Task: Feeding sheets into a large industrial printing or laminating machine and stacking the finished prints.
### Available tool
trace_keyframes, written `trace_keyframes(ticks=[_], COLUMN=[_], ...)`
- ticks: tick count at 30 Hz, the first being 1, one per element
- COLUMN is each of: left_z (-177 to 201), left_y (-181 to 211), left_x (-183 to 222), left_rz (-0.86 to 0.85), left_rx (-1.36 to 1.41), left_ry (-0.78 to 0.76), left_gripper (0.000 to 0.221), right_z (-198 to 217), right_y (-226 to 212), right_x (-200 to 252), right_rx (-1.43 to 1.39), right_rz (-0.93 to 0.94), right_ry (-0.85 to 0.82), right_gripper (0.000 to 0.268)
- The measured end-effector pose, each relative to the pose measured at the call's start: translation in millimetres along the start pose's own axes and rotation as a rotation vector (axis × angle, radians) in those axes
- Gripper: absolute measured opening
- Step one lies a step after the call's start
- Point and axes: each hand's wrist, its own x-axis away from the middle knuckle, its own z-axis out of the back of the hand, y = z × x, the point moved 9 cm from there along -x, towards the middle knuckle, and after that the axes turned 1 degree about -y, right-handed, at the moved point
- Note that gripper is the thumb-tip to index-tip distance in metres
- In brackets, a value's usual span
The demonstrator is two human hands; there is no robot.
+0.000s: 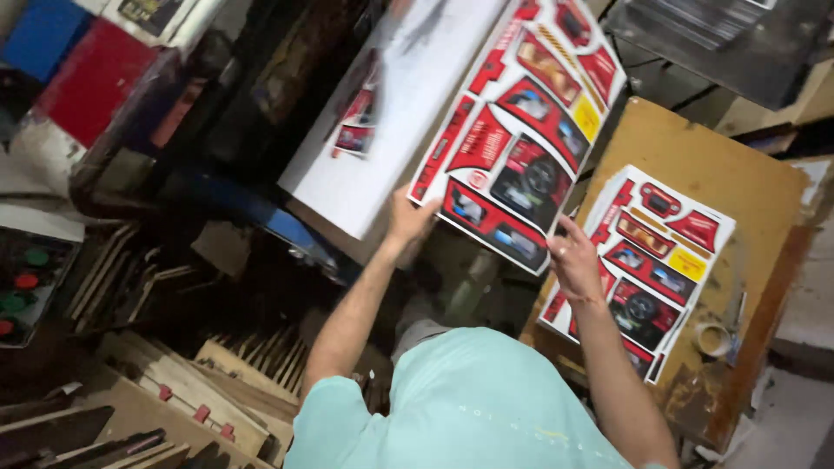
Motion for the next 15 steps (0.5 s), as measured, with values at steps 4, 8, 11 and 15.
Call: trace_keyframes(ticks=[4, 8, 11, 15], left_z=[86, 133, 142, 129], left_y=[-85, -161, -164, -109], left_x=[-39, -83, -105, -128], left_rz=[0.178, 0.272, 0.321, 0.257], left_rx=[0.017, -0.185, -0.348, -0.636], left_ry=[0.159, 0.315, 0.339, 0.159], left_gripper=[0.023, 0.025, 0.032, 0.050], right_z=[-96, -99, -88, -30], right_y=[20, 87, 124, 135], right_x=[-65, -132, -161, -200], right_rx=[0.196, 0.524, 0.646, 0.817], right_rz=[-0.036, 0.241, 0.215, 0.318], right_ry=[0.171, 0.282, 0.392, 0.556], right_gripper=[0.053, 0.045, 0.045, 0.046])
